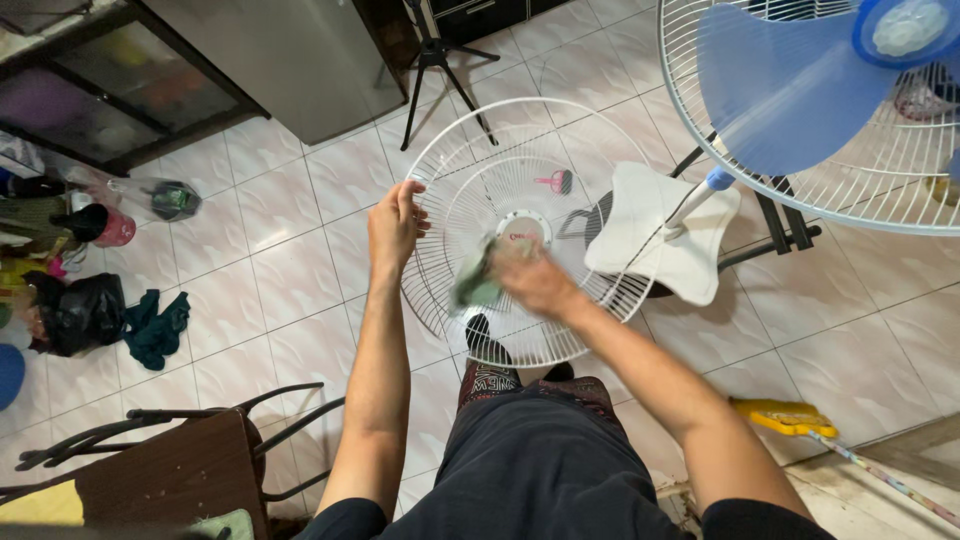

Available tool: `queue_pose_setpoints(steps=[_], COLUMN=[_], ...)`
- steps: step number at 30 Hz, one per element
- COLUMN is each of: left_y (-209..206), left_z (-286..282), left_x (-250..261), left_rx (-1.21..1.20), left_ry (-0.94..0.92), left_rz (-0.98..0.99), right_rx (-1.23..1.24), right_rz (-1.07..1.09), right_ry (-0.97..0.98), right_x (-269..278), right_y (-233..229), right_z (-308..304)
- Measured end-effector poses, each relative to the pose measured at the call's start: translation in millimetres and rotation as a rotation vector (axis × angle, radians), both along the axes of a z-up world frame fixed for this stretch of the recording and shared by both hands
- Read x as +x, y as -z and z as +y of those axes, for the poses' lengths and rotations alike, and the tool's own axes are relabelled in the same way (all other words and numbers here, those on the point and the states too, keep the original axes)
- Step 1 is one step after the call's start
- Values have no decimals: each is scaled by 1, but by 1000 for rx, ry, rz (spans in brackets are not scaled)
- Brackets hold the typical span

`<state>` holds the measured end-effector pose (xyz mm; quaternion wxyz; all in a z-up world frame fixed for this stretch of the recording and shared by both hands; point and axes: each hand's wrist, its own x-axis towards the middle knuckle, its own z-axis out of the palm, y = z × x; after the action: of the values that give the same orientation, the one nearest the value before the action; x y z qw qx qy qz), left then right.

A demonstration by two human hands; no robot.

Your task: The person wipes the front metal cage of a standing electric fan with a green cloth, then removes the cage, places it on a table, and reattaches it to the fan.

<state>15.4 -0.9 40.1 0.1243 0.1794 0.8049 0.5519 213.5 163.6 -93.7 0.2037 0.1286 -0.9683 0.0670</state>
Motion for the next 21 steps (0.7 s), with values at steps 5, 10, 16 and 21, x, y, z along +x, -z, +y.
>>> queue_pose_setpoints(steps=[5, 10, 16, 21], left_y=[2, 4, -1, -1], left_z=[4, 16, 15, 24], left_x=[8, 13, 15, 18], left_rx=[-21, -14, -6, -16], left_ry=[38, 66, 112, 101], left_rz=[-44, -54, -77, -111], right_rx=[6, -209, -65, -122], right_rz=[286, 62, -407, 424], right_ry=[656, 267, 197, 491], right_x=[-42, -40, -41, -64], right_y=[-16, -29, -62, -55], right_z=[78, -2, 39, 39])
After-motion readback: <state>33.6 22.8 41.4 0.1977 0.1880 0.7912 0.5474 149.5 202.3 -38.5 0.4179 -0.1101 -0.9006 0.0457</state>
